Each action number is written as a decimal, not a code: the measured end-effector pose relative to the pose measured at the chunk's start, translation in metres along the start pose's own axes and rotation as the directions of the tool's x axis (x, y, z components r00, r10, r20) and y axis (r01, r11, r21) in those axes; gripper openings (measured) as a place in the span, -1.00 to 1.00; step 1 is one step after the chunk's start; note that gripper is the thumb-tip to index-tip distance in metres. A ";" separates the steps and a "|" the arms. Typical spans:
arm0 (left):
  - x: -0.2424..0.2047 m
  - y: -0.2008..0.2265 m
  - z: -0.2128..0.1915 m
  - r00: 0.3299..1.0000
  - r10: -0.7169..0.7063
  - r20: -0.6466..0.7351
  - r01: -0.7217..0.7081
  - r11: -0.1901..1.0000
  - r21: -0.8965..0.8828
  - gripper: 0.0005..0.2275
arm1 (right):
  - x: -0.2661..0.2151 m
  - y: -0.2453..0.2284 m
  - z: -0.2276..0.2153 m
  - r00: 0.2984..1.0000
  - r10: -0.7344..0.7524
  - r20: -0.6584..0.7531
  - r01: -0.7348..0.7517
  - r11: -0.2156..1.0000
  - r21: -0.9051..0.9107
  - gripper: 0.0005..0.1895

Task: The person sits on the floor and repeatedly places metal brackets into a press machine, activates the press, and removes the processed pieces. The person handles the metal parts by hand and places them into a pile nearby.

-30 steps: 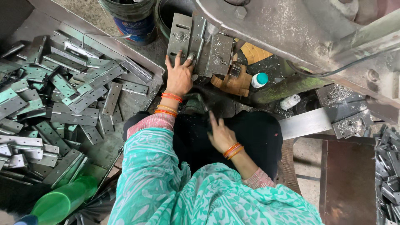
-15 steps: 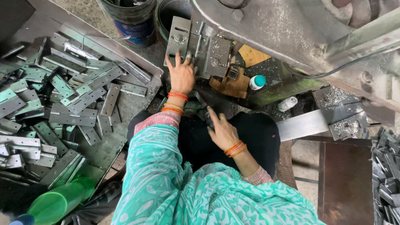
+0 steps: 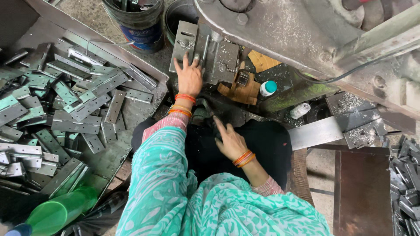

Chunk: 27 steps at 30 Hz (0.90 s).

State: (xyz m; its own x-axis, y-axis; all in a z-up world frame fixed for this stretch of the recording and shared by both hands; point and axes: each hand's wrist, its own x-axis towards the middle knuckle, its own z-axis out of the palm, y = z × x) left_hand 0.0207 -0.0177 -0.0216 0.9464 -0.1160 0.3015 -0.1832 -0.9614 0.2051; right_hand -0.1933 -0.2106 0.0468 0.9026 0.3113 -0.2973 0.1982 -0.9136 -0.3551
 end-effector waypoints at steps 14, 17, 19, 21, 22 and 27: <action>0.009 0.000 -0.001 0.999 0.033 -0.020 -0.032 0.999 0.031 -0.66 | 0.005 0.006 0.050 0.985 0.075 0.156 -0.073 0.997 -0.021 0.13; 0.014 0.003 -0.005 0.999 0.020 -0.045 -0.018 0.999 0.035 -0.64 | 0.004 0.001 0.015 0.994 0.031 0.108 -0.030 0.999 -0.016 0.06; 0.024 0.004 -0.004 0.997 -0.018 0.069 0.011 0.995 0.100 -0.64 | 0.004 0.002 -0.001 0.998 -0.013 0.059 0.013 1.000 -0.005 0.02; 0.036 0.005 -0.005 0.998 -0.026 0.056 0.023 0.998 0.064 -0.64 | 0.006 0.003 -0.002 0.998 -0.017 0.064 0.018 1.000 -0.016 0.01; 0.042 0.004 -0.006 0.998 -0.029 0.047 0.027 0.999 0.047 -0.65 | 0.009 0.004 0.002 0.995 0.000 0.096 0.003 1.000 -0.030 0.01; 0.050 0.001 -0.004 0.999 -0.023 0.035 0.021 0.998 0.064 -0.63 | 0.005 0.005 0.070 0.980 0.127 0.151 -0.127 0.992 -0.010 0.01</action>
State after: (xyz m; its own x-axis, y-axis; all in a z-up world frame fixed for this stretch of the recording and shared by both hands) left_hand 0.0665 -0.0238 -0.0030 0.9592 -0.1024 0.2635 -0.1460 -0.9776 0.1516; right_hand -0.2143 -0.1948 -0.0184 0.8523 0.2286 -0.4704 0.0854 -0.9482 -0.3059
